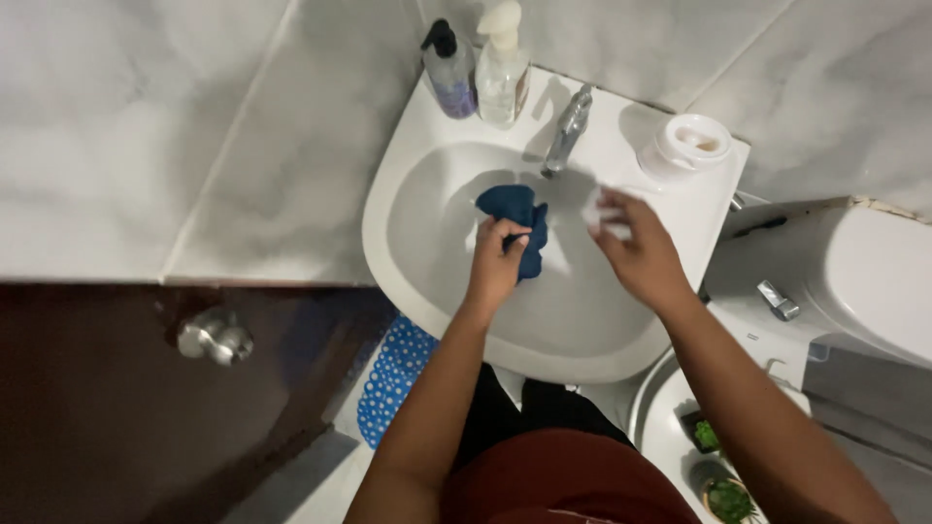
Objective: The person cleans a bathroom by wiping the toilet tank and seat with a blue cloth. They move several potted plants from the tank to the seat, wipe the surfaces, rinse the cloth in the sink, and then return the plants to the tank.
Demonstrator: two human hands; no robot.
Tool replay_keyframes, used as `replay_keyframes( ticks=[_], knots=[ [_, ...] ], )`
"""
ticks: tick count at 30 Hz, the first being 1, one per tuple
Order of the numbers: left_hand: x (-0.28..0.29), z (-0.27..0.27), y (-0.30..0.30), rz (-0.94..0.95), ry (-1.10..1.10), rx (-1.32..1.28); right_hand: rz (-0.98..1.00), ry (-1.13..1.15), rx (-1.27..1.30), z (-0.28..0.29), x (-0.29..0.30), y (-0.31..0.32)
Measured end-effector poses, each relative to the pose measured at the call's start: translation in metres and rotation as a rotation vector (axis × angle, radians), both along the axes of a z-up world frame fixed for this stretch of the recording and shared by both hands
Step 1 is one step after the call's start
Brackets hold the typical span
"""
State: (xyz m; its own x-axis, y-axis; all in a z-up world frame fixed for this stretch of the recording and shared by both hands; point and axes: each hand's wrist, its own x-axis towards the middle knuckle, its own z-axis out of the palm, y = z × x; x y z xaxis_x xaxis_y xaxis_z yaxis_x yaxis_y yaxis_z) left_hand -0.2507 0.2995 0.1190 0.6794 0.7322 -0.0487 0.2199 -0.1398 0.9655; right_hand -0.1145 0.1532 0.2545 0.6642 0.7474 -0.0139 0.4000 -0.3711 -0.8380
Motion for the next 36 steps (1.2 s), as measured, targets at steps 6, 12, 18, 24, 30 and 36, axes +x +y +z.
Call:
replay_keyframes(
  ticks=[6, 12, 18, 24, 30, 36],
  knots=[
    [0.002, 0.056, 0.033, 0.006, 0.075, 0.304, -0.158, -0.1, -0.019, -0.039, 0.049, 0.091],
    [0.015, 0.016, 0.071, -0.204, 0.137, 0.287, -0.375, -0.152, -0.192, -0.072, 0.071, 0.16],
    [0.057, -0.016, 0.075, -0.296, 0.202, 0.161, -0.4, -0.264, -0.218, -0.075, 0.078, 0.157],
    [0.099, -0.038, 0.063, -0.276, 0.151, 0.006, -0.218, -0.271, -0.259, -0.059, 0.095, 0.132],
    [0.118, -0.068, 0.064, -0.175, 0.077, -0.249, -0.248, 0.031, 0.023, -0.052, 0.074, 0.11],
    [0.096, -0.044, 0.066, -0.02, -0.011, -0.727, -0.199, 0.19, 0.161, -0.132, 0.012, 0.069]
  ],
)
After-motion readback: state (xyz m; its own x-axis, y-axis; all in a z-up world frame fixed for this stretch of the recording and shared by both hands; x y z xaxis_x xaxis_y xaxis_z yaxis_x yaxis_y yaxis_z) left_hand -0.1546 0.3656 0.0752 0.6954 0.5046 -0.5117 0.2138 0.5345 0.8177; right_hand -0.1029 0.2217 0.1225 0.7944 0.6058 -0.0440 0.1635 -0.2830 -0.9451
